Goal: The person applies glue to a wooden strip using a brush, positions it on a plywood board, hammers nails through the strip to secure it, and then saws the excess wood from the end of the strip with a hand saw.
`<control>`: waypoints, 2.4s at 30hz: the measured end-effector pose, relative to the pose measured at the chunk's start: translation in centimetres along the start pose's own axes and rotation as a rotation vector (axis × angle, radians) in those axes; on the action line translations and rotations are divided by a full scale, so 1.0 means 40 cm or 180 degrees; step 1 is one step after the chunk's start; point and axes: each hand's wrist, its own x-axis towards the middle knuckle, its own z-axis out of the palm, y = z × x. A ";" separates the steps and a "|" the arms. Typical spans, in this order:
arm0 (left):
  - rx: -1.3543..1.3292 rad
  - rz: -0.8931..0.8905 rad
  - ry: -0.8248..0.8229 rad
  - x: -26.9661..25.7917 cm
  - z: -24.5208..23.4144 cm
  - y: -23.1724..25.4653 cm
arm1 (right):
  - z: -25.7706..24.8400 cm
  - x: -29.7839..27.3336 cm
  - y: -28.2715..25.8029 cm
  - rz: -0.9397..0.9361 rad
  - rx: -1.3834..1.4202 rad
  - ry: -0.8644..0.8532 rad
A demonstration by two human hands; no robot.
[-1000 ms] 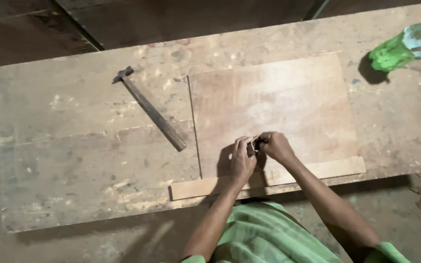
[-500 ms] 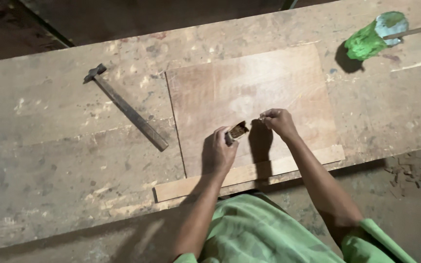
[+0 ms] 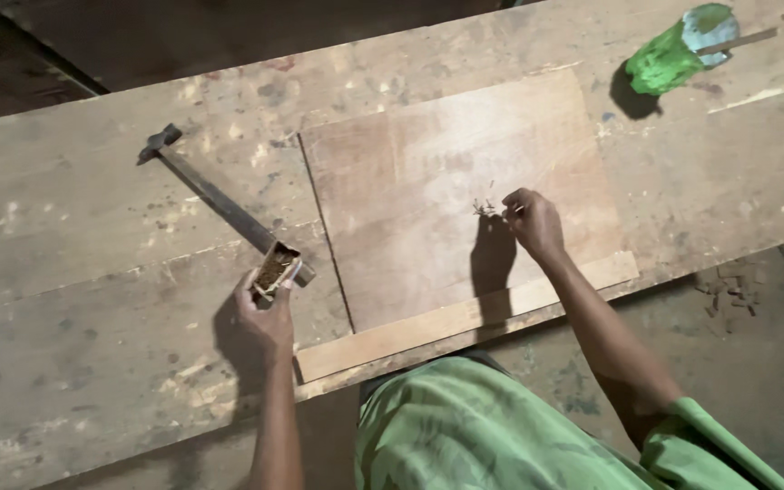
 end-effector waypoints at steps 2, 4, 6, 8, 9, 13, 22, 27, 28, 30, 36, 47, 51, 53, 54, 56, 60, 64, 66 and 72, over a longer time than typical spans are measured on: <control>0.1154 -0.0027 -0.0536 0.013 -0.021 0.028 | 0.039 -0.023 -0.025 0.0015 0.0231 -0.0103; 0.1805 -0.0288 -0.1144 0.023 0.005 0.065 | 0.077 -0.050 -0.056 0.0057 0.0528 -0.0248; 0.1712 -0.0634 -0.1785 0.040 0.082 0.097 | 0.108 -0.089 -0.090 0.0139 0.0615 -0.0356; 0.1327 -0.0458 -0.2143 0.048 0.204 0.111 | 0.129 -0.140 -0.128 0.0151 0.0635 -0.0444; 0.1107 -0.0173 -0.2205 0.050 0.273 0.109 | 0.136 -0.165 -0.149 0.0108 0.0617 -0.0473; 0.0780 0.0713 -0.2257 -0.016 0.543 0.079 | 0.147 -0.262 -0.222 -0.0242 0.0587 -0.0625; -0.0079 0.0592 -0.1807 0.016 0.459 -0.027 | 0.212 -0.238 -0.394 -0.0873 0.0717 -0.0799; -0.0119 -0.0197 -0.0627 0.045 0.038 -0.124 | 0.365 -0.151 -0.585 -0.1845 0.0636 -0.0536; -0.0137 -0.0290 -0.0354 0.035 -0.016 -0.142 | 0.405 -0.135 -0.619 -0.2028 0.0559 -0.0488; 0.0153 -0.0603 -0.0042 -0.022 -0.091 -0.180 | 0.486 -0.120 -0.688 -0.2219 0.0049 -0.0529; -0.0283 -0.0868 -0.0071 -0.222 -0.126 -0.296 | 0.595 -0.095 -0.834 -0.0974 0.0137 -0.0896; 0.0926 0.1164 -0.2117 -0.125 0.443 -0.013 | -0.002 -0.249 -0.432 -0.0958 0.2598 -0.1804; 0.1102 0.1617 -0.2125 -0.087 0.681 0.094 | -0.164 -0.324 -0.156 0.0100 0.2039 -0.1931; 0.1311 0.1467 -0.2448 -0.093 0.734 0.112 | -0.223 -0.349 -0.024 0.0238 0.1747 -0.1636; 0.1384 0.1333 -0.2410 -0.104 0.746 0.116 | -0.251 -0.367 0.040 0.0491 0.1610 -0.1669; 0.1531 0.1143 -0.2349 -0.105 0.768 0.132 | -0.299 -0.400 0.165 0.0173 0.1611 -0.1127; 0.1694 0.1314 -0.1911 -0.127 0.761 0.180 | -0.350 -0.499 0.365 0.1039 0.1272 -0.0930; 0.1994 0.1638 -0.1965 -0.205 0.762 0.212 | -0.345 -0.549 0.508 0.1724 0.0907 -0.0919; 0.1873 0.1750 -0.2100 -0.254 0.785 0.203 | -0.338 -0.558 0.550 0.1806 0.0984 -0.0734; 0.1466 0.1761 -0.2118 -0.284 0.839 0.144 | -0.315 -0.535 0.527 0.1550 0.1353 -0.0404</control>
